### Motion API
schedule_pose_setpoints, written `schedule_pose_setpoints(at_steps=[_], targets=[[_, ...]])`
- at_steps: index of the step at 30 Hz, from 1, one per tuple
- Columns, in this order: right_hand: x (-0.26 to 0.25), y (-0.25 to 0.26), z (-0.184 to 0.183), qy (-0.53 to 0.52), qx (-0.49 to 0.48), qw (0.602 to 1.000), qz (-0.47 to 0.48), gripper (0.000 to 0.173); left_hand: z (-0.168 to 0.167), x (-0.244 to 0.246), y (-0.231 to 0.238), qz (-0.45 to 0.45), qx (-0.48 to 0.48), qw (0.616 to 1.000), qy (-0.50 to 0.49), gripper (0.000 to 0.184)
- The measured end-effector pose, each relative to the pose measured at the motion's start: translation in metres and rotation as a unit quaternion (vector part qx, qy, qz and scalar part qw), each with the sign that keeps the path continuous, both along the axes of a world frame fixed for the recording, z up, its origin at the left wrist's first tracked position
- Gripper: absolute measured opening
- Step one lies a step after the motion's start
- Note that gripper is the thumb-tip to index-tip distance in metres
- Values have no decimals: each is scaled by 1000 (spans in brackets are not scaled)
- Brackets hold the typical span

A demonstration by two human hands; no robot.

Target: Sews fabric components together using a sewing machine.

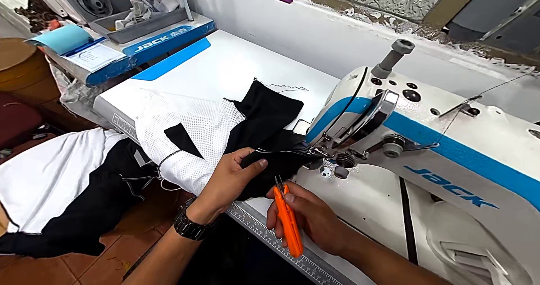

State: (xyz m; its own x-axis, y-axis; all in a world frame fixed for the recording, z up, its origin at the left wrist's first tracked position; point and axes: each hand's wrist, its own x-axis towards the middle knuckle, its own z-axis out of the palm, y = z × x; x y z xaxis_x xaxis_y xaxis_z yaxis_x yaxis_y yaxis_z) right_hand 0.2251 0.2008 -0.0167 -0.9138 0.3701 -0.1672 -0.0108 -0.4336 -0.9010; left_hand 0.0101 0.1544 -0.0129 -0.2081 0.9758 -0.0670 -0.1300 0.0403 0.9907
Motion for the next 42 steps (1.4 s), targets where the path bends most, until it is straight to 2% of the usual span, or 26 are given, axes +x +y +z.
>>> schedule_pose_setpoints(at_steps=[5, 28, 30, 31, 32, 33, 35, 36, 37, 42], targets=[[0, 2, -7, 35, -19, 999, 13, 39, -2, -1, -2, -14, 19, 1000, 0, 7], [-2, 2, -7, 38, -29, 999, 5, 40, -2, -2, -2, -21, 15, 999, -36, 9], [-1, 4, -3, 42, 29, 999, -19, 34, -3, -2, -2, -21, 18, 999, -43, 9], [0, 4, 2, 29, 105, 993, -56, 29, -3, -3, -2, -23, 24, 998, -51, 9], [-2, 3, 7, 4, 213, 970, -113, 22, -4, -3, -2, -27, 31, 997, -59, 9], [-5, 3, 8, -20, 339, 924, -179, 15, -5, -3, -3, -30, 37, 997, -64, 8], [-13, 12, 1, -30, 558, 781, -277, 20, -6, -3, -4, -35, 50, 996, -63, 7], [-16, 16, -2, -18, 621, 727, -293, 22, -6, -4, -4, -39, 55, 996, -59, 7], [-19, 18, -4, -9, 659, 692, -295, 22, -7, -4, -4, -42, 58, 996, -55, 7], [-24, 12, -8, -26, 721, 628, -291, 13, -8, -6, -4, -48, 60, 996, -40, 8]])
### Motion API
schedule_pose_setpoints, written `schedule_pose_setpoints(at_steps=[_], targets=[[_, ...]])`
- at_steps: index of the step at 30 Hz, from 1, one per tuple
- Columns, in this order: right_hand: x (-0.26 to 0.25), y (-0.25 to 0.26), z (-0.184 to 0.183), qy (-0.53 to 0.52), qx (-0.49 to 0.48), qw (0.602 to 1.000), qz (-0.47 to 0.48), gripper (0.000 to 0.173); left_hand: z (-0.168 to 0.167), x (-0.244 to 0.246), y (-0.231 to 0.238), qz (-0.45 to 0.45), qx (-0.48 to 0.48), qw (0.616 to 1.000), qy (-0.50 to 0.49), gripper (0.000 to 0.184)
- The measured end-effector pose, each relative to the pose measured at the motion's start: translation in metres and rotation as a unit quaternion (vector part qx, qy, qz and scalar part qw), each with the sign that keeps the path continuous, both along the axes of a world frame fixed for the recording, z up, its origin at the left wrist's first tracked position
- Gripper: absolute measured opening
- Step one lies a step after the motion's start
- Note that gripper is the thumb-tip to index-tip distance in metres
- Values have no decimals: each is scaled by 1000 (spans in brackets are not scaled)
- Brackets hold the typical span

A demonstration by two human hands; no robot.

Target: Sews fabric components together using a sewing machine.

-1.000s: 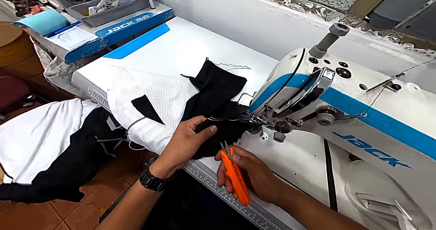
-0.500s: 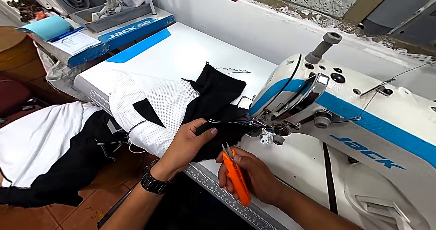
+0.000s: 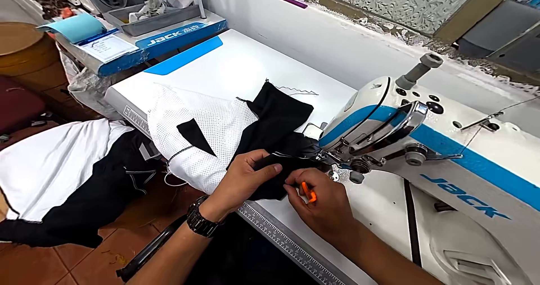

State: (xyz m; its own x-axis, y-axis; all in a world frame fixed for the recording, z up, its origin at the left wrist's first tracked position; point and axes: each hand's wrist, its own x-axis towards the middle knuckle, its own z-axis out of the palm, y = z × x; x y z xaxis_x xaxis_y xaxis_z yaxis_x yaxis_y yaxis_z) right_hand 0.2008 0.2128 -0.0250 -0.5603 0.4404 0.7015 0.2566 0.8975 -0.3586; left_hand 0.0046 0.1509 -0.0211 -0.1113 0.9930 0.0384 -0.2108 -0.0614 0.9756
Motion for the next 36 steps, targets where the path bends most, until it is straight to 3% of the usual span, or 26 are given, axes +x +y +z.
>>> schedule_pose_setpoints(at_steps=[4, 8, 12, 15, 19, 24, 28, 32, 36], targets=[[-6, -2, 1, -13, 36, 999, -25, 9, 0, 0, 0, 11, 5, 1000, 15, 7], [-7, -9, 7, -11, -73, 996, -43, 18, 0, 2, -1, 17, 9, 1000, 17, 8], [8, -27, 10, -13, -142, 990, 20, 14, 0, 2, -2, 19, 6, 1000, 18, 10], [18, -26, 2, -21, -96, 995, 19, 10, 1, 2, -3, 20, 0, 1000, 16, 11], [15, -5, 0, -29, 5, 999, -38, 34, 2, 1, -4, 16, -5, 1000, 10, 12], [11, 3, -1, -51, 1, 998, -23, 10, 2, 3, -3, 19, -4, 1000, 8, 10], [13, -10, 5, -23, -150, 988, -5, 3, 2, 4, -4, 15, -4, 1000, 14, 10], [15, -16, 9, 2, -288, 956, 48, 8, 1, 3, -4, 14, 2, 1000, 21, 12], [15, -12, 10, 52, -459, 884, 76, 9, 1, 4, -4, 18, 2, 1000, 20, 12]])
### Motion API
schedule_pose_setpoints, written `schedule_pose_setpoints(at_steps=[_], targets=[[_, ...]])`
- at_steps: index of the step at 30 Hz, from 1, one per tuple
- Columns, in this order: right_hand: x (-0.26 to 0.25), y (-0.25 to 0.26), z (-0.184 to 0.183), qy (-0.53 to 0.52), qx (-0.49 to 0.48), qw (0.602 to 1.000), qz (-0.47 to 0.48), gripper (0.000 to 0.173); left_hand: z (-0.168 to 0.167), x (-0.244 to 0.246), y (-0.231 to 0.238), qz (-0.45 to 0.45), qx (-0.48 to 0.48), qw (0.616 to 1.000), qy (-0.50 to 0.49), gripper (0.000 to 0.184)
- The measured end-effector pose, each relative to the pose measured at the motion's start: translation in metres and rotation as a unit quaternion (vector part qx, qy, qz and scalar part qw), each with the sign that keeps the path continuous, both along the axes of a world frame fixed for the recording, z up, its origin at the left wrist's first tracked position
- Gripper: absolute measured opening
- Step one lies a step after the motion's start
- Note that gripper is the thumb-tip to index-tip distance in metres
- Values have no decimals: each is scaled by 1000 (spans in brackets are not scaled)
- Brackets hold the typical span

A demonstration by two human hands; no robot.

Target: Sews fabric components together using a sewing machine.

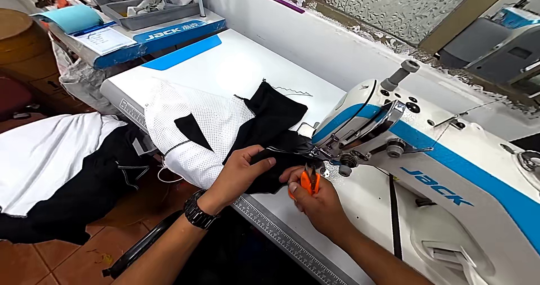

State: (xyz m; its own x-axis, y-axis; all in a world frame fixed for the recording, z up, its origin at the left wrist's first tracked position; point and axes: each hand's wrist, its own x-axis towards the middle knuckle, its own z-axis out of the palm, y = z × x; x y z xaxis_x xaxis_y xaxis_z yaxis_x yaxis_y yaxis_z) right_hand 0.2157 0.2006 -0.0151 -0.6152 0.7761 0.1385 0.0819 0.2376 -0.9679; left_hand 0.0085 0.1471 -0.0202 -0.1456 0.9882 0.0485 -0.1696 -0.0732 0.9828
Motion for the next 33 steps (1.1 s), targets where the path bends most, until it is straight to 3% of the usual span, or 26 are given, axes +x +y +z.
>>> schedule_pose_setpoints(at_steps=[6, 8, 10, 13, 16, 18, 23, 33], targets=[[0, 6, 3, 68, -151, 985, 51, 9, -1, 0, 1, -1, 3, 1000, 21, 13], [1, 7, 2, 70, -142, 985, 65, 9, -1, 1, 1, 2, 8, 999, 32, 13], [3, 8, 1, 48, -58, 994, 78, 8, -2, 0, 1, 0, 11, 999, 33, 11], [12, 13, 4, -11, 212, 976, 46, 6, -3, -3, 1, -5, 21, 1000, 16, 9], [16, 20, -4, -71, 356, 930, -52, 34, -3, -4, 1, -5, 15, 1000, 11, 8], [15, 20, -8, -108, 386, 913, -71, 46, -3, -4, 1, -5, 14, 1000, 4, 8], [11, 17, -15, -150, 437, 880, -115, 33, -4, -4, 2, -11, 21, 1000, 12, 8], [4, 9, -16, -151, 433, 886, -70, 25, -4, -4, 1, -9, 29, 999, 30, 8]])
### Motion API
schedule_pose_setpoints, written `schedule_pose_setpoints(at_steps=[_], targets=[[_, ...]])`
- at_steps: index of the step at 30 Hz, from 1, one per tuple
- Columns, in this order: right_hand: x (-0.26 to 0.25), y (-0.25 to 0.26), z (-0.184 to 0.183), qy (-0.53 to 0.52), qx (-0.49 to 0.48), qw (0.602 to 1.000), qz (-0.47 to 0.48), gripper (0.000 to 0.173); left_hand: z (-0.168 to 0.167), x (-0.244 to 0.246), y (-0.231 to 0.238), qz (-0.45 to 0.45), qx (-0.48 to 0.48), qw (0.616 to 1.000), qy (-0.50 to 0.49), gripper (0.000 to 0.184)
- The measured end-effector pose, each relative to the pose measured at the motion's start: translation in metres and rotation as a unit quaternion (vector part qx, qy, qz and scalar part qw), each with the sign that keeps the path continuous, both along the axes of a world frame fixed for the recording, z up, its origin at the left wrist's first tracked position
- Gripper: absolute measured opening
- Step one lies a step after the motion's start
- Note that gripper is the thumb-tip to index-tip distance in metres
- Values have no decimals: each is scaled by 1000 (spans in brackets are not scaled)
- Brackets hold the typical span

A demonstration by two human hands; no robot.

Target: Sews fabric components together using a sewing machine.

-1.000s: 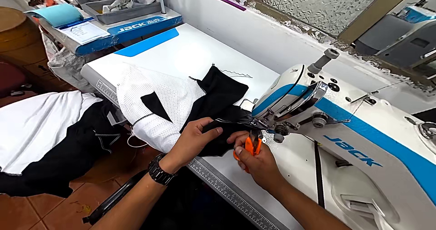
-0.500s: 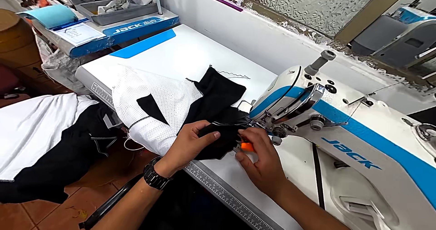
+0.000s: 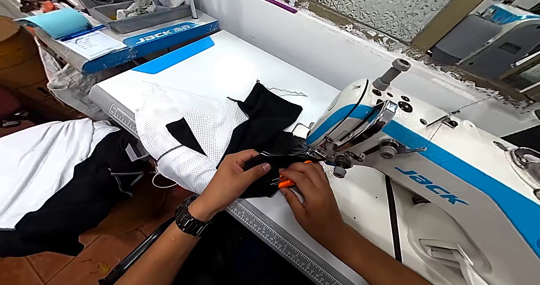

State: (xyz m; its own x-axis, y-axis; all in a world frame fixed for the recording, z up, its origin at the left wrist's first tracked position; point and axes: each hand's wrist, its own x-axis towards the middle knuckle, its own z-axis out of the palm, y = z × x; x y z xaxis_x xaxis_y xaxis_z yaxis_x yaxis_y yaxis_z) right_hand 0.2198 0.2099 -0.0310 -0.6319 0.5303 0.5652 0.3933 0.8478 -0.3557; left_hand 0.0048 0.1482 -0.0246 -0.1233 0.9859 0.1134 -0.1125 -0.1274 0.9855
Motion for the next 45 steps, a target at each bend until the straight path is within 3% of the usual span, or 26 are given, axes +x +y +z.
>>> schedule_pose_setpoints(at_steps=[5, 9, 15, 16, 18, 20, 22, 24, 26, 28, 29, 33, 37, 40, 43, 45], targets=[[2, 2, 8, 46, 4, 999, -11, 23, 0, 0, 1, -3, 1, 1000, 1, 7], [6, 0, 2, 96, -22, 995, -17, 51, -1, -1, 1, 1, -4, 1000, -4, 8], [-12, 3, 4, 46, 121, 991, 34, 14, 1, 0, 2, 11, -20, 1000, 2, 9], [-12, 4, 6, 67, 88, 993, 39, 13, 1, 1, 2, 15, -21, 1000, 4, 9], [-8, 4, 7, 122, -69, 989, 50, 12, 2, 0, 3, 20, -27, 999, 4, 9], [-5, 3, 8, 173, -252, 950, 69, 13, 3, -1, 4, 19, -31, 999, 10, 10], [-6, 3, 8, 194, -323, 924, 63, 11, 3, 1, 4, 19, -33, 999, 30, 11], [-7, 7, 11, 157, -283, 944, 61, 11, 2, 1, 5, 22, -26, 998, 44, 11], [-3, 11, 13, 78, -151, 984, 60, 13, 1, 0, 5, 16, -23, 998, 56, 10], [9, 16, 15, 23, -37, 998, 55, 14, -1, -1, 7, 10, -15, 997, 72, 9], [15, 18, 17, 13, -37, 997, 60, 13, -2, -1, 9, 5, -11, 997, 80, 8], [22, 15, 9, 65, -198, 969, 135, 14, 0, -2, 9, -4, -18, 996, 85, 7], [10, 7, 6, 63, -68, 985, 146, 13, 0, -3, 10, -12, -29, 997, 77, 7], [-3, 6, 9, 66, -75, 983, 154, 12, -2, -4, 10, -6, -19, 996, 85, 7], [17, 15, 8, -26, 58, 997, 52, 14, -5, -11, 11, 9, -1, 991, 133, 7], [56, 19, 10, -93, 89, 991, -28, 17, -2, -24, 12, 21, 5, 988, 152, 7]])
